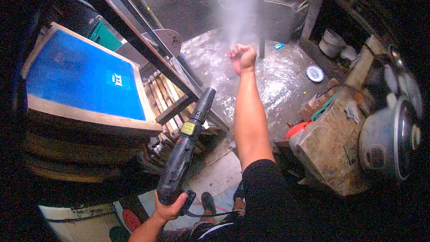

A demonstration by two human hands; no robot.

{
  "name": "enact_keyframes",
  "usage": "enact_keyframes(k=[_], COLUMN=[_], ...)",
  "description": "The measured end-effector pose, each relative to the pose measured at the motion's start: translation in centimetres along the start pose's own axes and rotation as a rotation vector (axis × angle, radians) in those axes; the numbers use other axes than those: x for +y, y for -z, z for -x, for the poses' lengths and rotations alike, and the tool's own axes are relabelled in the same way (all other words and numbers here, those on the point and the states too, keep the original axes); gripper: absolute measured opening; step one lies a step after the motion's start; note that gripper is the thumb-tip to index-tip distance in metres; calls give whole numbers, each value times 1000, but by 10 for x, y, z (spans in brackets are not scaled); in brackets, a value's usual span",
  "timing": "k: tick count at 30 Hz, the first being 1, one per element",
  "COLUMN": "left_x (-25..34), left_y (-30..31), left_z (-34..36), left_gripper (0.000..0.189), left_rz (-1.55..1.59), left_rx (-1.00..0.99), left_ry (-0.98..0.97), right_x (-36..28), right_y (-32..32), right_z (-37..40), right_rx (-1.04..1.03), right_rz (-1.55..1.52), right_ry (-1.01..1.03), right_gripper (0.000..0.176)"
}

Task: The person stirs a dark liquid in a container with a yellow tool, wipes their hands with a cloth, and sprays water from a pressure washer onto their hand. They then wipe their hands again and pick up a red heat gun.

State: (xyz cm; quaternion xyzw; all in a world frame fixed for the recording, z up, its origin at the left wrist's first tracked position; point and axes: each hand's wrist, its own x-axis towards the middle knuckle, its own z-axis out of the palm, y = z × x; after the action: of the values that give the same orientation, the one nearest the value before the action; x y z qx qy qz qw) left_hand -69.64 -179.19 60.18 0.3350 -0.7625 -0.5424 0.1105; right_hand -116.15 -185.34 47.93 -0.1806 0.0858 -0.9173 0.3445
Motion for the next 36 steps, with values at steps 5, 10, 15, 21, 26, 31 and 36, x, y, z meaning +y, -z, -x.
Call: enact_keyframes(k=[5, 10, 15, 21, 26, 31, 36], left_x=[-2, 2, 1, -20, -46, -32, -7], left_y=[0, -1, -10, -37, -71, -109, -140], left_z=[1, 2, 0, -51, -103, -117, -93], left_gripper=[14, 14, 10, 16, 25, 23, 38], left_rz=[21, -11, 62, 156, 148, 370, 326], left_rx=[-12, -20, -30, -8, -77, -370, -498], left_ry=[12, 10, -71, 22, -32, -6, -185], right_x=[0, 9, -1, -5, -35, -49, -56], right_y=[-7, 15, -18, 7, -56, -77, -183], right_z=[0, -12, -10, 3, 78, 189, 328], right_rx=[196, 180, 173, 220, 667, 160, 276], right_rz=[74, 299, 11, 1001, 2192, 1818, 1588], right_ry=[-13, 122, -32, -265, -410, -177, -418], right_gripper=[28, 13, 40, 51, 76, 75, 91])
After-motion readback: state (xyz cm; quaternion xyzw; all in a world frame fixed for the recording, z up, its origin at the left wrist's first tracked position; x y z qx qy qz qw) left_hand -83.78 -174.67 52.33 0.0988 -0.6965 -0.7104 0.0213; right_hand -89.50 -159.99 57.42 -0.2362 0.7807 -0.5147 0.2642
